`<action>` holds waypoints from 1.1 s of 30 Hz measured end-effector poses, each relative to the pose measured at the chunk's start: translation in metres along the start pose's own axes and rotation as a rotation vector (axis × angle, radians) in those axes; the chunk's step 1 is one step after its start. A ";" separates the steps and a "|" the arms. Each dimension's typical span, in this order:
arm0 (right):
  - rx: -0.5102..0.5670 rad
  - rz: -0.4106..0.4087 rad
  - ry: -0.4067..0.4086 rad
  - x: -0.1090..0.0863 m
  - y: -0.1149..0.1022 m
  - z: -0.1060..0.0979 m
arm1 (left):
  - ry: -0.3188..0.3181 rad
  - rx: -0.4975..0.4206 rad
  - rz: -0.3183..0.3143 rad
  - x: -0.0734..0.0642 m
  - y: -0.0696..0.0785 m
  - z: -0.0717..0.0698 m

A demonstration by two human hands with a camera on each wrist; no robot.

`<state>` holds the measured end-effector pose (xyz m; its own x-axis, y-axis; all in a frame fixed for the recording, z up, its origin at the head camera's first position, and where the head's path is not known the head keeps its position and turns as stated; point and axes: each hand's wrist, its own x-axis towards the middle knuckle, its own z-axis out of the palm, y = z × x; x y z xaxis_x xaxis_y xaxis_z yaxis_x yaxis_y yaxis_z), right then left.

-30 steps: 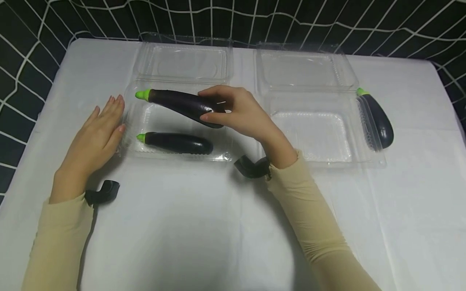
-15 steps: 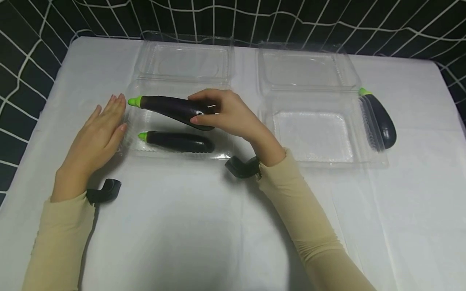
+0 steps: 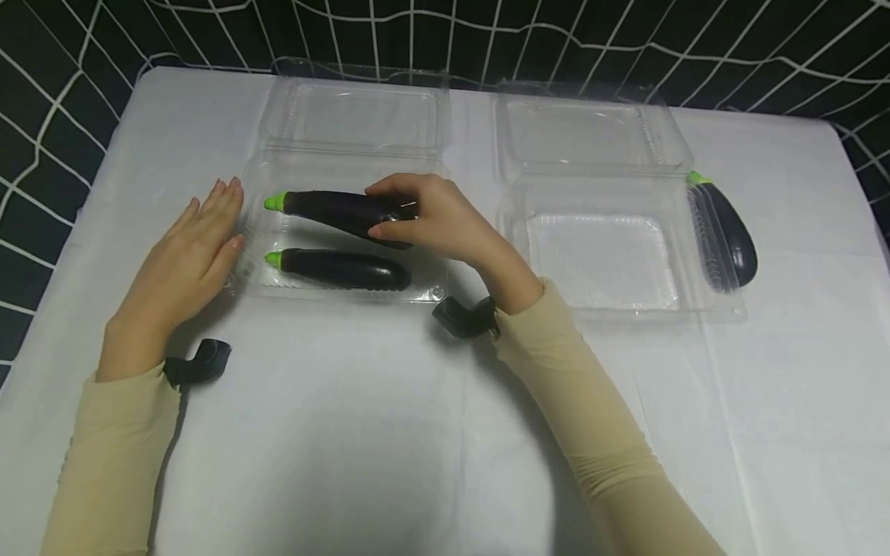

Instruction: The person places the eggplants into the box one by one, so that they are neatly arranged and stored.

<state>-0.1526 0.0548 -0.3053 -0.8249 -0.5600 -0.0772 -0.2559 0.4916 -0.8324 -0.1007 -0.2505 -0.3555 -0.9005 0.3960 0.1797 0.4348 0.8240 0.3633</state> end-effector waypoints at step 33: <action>-0.170 0.041 -0.068 0.006 0.005 0.007 | 0.005 0.006 -0.011 0.002 0.000 0.000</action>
<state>-0.1551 0.0496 -0.3141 -0.8017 -0.5784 -0.1510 -0.3092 0.6175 -0.7233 -0.1020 -0.2496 -0.3549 -0.9051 0.3851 0.1804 0.4251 0.8306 0.3598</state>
